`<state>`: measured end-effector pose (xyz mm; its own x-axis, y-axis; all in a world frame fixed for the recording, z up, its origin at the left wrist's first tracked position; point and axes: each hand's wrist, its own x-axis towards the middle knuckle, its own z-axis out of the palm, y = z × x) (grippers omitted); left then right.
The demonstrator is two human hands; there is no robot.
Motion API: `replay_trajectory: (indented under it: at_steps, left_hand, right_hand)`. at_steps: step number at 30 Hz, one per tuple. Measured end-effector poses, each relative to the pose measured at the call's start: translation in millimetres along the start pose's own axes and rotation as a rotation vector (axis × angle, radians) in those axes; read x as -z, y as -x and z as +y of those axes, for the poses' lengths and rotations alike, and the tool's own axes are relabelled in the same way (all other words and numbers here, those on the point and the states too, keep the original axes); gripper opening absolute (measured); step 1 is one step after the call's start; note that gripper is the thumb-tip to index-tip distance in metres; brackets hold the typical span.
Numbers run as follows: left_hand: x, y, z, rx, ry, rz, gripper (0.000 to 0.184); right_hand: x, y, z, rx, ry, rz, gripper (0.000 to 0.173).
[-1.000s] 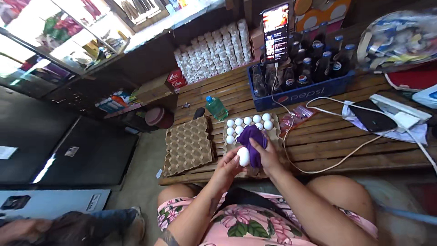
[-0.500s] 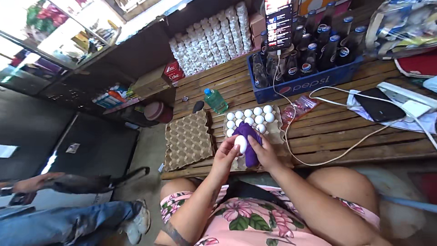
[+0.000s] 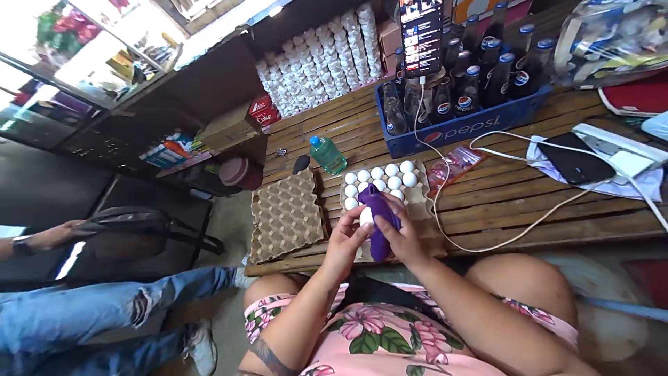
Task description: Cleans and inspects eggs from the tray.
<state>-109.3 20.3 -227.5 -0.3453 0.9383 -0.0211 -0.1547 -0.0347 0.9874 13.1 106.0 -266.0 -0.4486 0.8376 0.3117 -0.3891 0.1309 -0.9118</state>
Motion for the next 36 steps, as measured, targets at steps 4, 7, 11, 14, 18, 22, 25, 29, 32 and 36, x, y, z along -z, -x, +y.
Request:
replay_trajectory:
  at_steps: [4, 7, 11, 14, 18, 22, 25, 29, 32, 36]
  left_hand:
    - [-4, -1, 4, -0.034, 0.019, 0.009, 0.046]
    - [-7, -8, 8, -0.038, 0.069, 0.124, 0.042]
    - [-6, -10, 3, -0.063, -0.001, 0.107, 0.044]
    - [-9, -8, -2, -0.046, -0.019, 0.054, 0.042]
    - [-14, -6, 2, -0.053, -0.013, 0.027, 0.044]
    - [-15, -9, 6, -0.032, 0.033, 0.062, 0.041]
    - [-13, -15, 6, 0.02, 0.081, 0.115, 0.039]
    - [-10, -16, -1, 0.045, 0.068, 0.115, 0.04]
    - [-9, -10, -7, 0.034, 0.043, 0.073, 0.04]
    - [-11, -4, -9, 0.008, 0.049, 0.029, 0.04]
  right_hand:
    - [1, -2, -8, -0.186, -0.058, 0.014, 0.047]
    - [-5, 3, 2, 0.026, 0.053, -0.014, 0.045]
    - [-8, 3, 8, 0.199, 0.198, 0.01, 0.045]
    - [-4, 1, 8, 0.213, 0.173, 0.03, 0.046]
    - [1, -2, 1, -0.016, 0.005, 0.072, 0.047]
    - [-1, 0, 4, 0.029, 0.01, 0.054, 0.05]
    - [-3, 2, 9, 0.199, 0.137, 0.005, 0.055]
    - [-5, 1, 16, 0.352, 0.296, 0.026, 0.037]
    - [-1, -2, 8, 0.228, 0.192, 0.049, 0.036]
    - [4, -10, -10, -0.114, -0.087, 0.106, 0.043]
